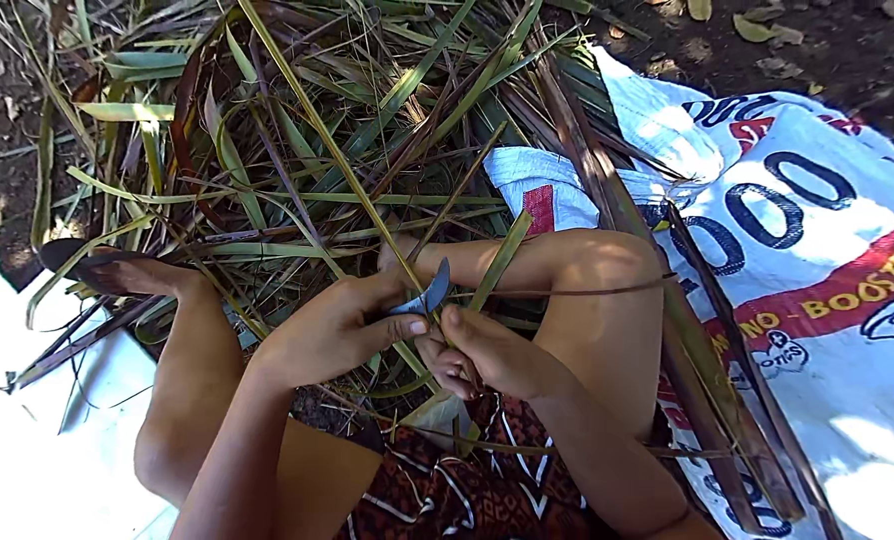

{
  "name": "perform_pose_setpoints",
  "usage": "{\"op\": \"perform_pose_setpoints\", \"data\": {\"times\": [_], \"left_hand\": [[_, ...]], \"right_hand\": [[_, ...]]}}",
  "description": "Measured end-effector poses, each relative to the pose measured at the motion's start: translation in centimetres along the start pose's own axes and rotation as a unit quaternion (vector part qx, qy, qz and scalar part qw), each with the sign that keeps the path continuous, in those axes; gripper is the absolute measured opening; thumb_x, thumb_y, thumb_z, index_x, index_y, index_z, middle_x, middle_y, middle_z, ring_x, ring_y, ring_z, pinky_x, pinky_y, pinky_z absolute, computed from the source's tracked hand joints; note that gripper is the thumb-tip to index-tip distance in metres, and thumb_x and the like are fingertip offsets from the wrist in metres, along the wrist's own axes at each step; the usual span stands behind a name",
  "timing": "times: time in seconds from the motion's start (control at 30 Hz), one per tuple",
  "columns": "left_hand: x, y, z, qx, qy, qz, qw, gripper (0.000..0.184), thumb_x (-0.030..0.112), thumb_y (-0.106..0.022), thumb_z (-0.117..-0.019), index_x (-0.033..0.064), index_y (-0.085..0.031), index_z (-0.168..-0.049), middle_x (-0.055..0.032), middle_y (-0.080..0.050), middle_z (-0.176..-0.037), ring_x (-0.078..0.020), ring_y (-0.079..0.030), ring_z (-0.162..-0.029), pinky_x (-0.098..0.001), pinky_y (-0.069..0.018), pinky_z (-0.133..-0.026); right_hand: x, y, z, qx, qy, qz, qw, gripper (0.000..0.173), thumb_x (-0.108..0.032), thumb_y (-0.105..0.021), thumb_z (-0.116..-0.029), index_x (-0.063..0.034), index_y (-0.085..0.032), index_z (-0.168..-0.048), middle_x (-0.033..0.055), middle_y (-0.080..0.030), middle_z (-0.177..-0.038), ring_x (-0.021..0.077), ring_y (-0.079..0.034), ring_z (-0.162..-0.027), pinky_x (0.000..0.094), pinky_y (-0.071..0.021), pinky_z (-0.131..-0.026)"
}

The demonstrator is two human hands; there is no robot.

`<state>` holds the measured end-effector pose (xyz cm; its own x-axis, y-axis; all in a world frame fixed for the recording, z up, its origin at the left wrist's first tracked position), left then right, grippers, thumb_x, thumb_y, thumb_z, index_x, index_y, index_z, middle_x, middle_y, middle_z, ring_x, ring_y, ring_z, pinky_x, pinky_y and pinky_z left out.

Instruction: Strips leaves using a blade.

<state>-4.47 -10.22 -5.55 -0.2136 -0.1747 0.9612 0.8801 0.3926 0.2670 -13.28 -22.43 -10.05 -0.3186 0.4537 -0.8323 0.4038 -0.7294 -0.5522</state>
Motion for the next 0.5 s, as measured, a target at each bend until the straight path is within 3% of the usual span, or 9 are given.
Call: {"op": "perform_pose_setpoints", "data": {"times": [0.03,0.1,0.17,0.27,0.4,0.5], "left_hand": [[0.0,-0.2,-0.2,-0.009,-0.007,-0.013,1.000,0.016,0.024,-0.063,-0.1009,0.0092,-0.067,-0.105,0.0144,-0.057,-0.068,0.0106,-0.049,-0.057,-0.0060,-0.0413,-0.052],[0.1,-0.4,-0.4,-0.021,-0.009,-0.022,1.000,0.016,0.022,-0.062,-0.1012,0.0087,-0.069,-0.102,0.0142,-0.058,-0.068,0.0111,-0.049,-0.058,-0.0058,-0.0407,-0.053],[0.1,-0.5,-0.4,-0.025,-0.001,-0.018,1.000,0.017,0.023,-0.063,-0.1006,0.0083,-0.071,-0.106,0.0138,-0.060,-0.071,0.0104,-0.051,-0.060,-0.0062,-0.0423,-0.055],[0.6,-0.4,-0.3,-0.002,-0.043,-0.009,0.999,0.017,0.021,-0.065,-0.1000,0.0062,-0.072,-0.104,0.0129,-0.063,-0.072,0.0113,-0.053,-0.062,-0.0054,-0.0434,-0.055],[1.2,0.8,0.2,0.076,-0.096,0.015,0.992,0.020,0.027,-0.063,-0.1007,0.0097,-0.073,-0.098,0.0131,-0.061,-0.071,0.0106,-0.051,-0.061,-0.0068,-0.0422,-0.055],[1.2,1.5,0.4,0.119,-0.088,0.028,0.989,0.022,0.025,-0.063,-0.1006,0.0078,-0.074,-0.108,0.0129,-0.058,-0.066,0.0090,-0.047,-0.054,-0.0076,-0.0401,-0.049]], "right_hand": [[-0.3,0.1,0.0,0.046,0.029,0.071,0.996,0.040,-0.039,-0.028,-0.1104,-0.0205,-0.046,-0.079,-0.0170,-0.038,-0.063,-0.0100,-0.036,-0.052,0.0083,-0.0310,-0.048],[-0.9,0.2,0.2,0.125,0.075,0.198,0.969,0.032,-0.026,-0.032,-0.1100,-0.0144,-0.050,-0.086,-0.0154,-0.035,-0.066,-0.0101,-0.031,-0.054,0.0085,-0.0274,-0.050],[-1.6,-0.1,0.7,0.168,0.124,0.309,0.928,0.032,-0.025,-0.037,-0.1103,-0.0021,-0.057,-0.101,-0.0108,-0.040,-0.071,-0.0101,-0.035,-0.059,0.0073,-0.0316,-0.057],[-2.1,-0.8,1.1,0.185,0.176,0.382,0.888,0.040,-0.030,-0.036,-0.1111,0.0035,-0.057,-0.105,-0.0059,-0.044,-0.071,-0.0088,-0.041,-0.063,0.0069,-0.0365,-0.061],[-2.0,-1.1,1.1,0.121,0.166,0.305,0.930,0.037,-0.035,-0.034,-0.1120,-0.0044,-0.048,-0.095,-0.0089,-0.036,-0.071,-0.0099,-0.033,-0.059,0.0064,-0.0292,-0.055],[-2.1,-1.0,1.2,0.100,0.149,0.293,0.939,0.037,-0.034,-0.035,-0.1118,-0.0054,-0.048,-0.092,-0.0092,-0.035,-0.069,-0.0096,-0.032,-0.058,0.0067,-0.0281,-0.054]]}}
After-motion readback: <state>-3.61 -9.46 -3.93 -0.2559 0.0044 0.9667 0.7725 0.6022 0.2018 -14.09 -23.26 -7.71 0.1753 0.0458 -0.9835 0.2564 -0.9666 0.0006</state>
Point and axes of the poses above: each hand's wrist, its own z-axis away from the middle knuckle, its own y-axis out of the back of the hand, x = y × z, the point moved 5 cm from there along -z, towards the middle knuckle
